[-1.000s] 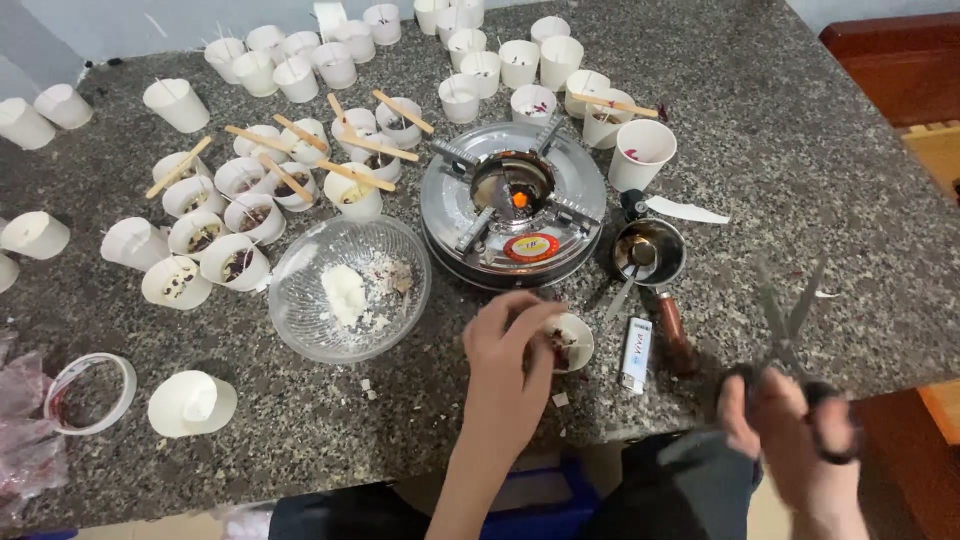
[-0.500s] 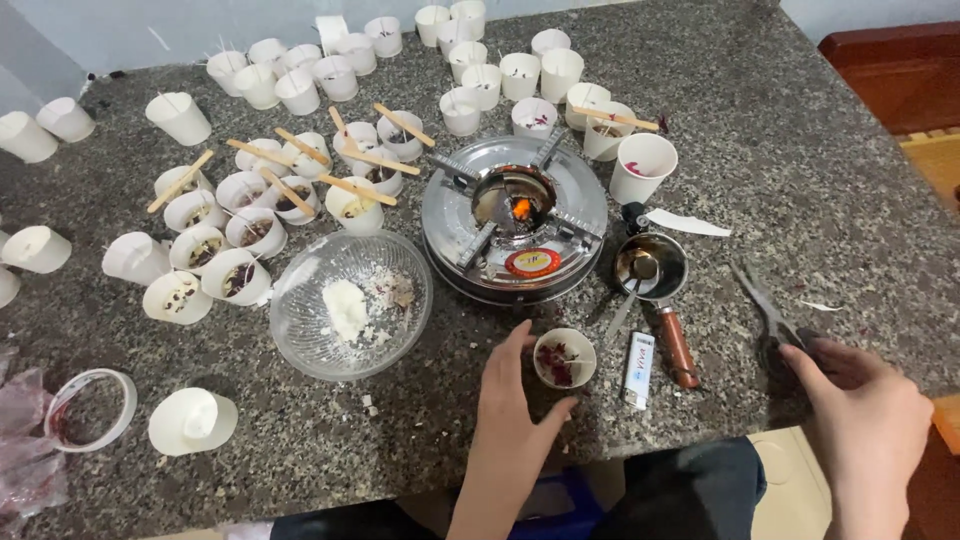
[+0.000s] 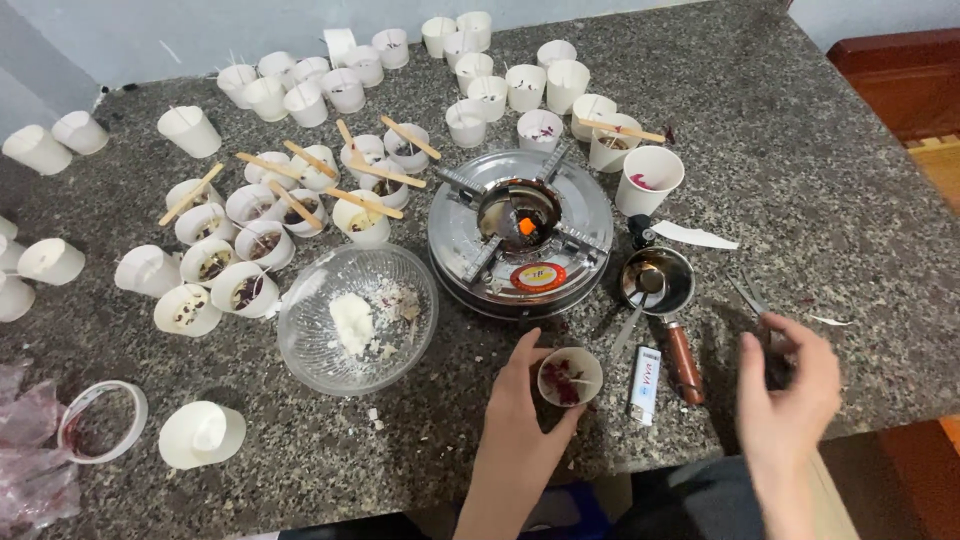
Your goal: Melting wax in a small pot and preparing decorative candles in paper cups
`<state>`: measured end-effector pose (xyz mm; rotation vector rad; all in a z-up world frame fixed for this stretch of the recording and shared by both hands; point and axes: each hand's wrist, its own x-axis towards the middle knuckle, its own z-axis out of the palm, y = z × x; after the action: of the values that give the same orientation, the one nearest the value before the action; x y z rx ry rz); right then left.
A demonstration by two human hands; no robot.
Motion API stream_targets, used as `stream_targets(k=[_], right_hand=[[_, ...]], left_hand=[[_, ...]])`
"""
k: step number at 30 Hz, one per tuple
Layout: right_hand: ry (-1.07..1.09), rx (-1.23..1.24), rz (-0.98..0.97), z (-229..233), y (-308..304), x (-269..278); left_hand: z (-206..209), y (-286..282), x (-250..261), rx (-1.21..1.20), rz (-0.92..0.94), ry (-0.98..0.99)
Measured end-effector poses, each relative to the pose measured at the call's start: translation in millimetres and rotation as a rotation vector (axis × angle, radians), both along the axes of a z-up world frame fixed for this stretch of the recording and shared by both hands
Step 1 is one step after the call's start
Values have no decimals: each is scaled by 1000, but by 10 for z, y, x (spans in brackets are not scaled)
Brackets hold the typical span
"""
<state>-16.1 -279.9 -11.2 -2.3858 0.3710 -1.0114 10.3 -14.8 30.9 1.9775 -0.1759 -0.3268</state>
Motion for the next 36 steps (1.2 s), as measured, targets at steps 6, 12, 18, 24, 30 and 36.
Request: stream_targets(k=[6,12,18,24,30,36], right_hand=[[-2,-13,-6,-87,28,40],[-1,-2,-23,-144,55,-22],[0,13,-39,-125,93,-32],[70,-83,77,-157,13,-86],[299,-165,107,-70,25,10],[419,-158,61,-157,10,16]], left_hand=[[402,281,80,27,8,-92],[1237,702,724,43,3,-402],[1454,872,2084,284,163,-428],[912,870,3520,321,283,-439],[474,645,4025,314,359,-395],[16,491,4449,928,436,-288]])
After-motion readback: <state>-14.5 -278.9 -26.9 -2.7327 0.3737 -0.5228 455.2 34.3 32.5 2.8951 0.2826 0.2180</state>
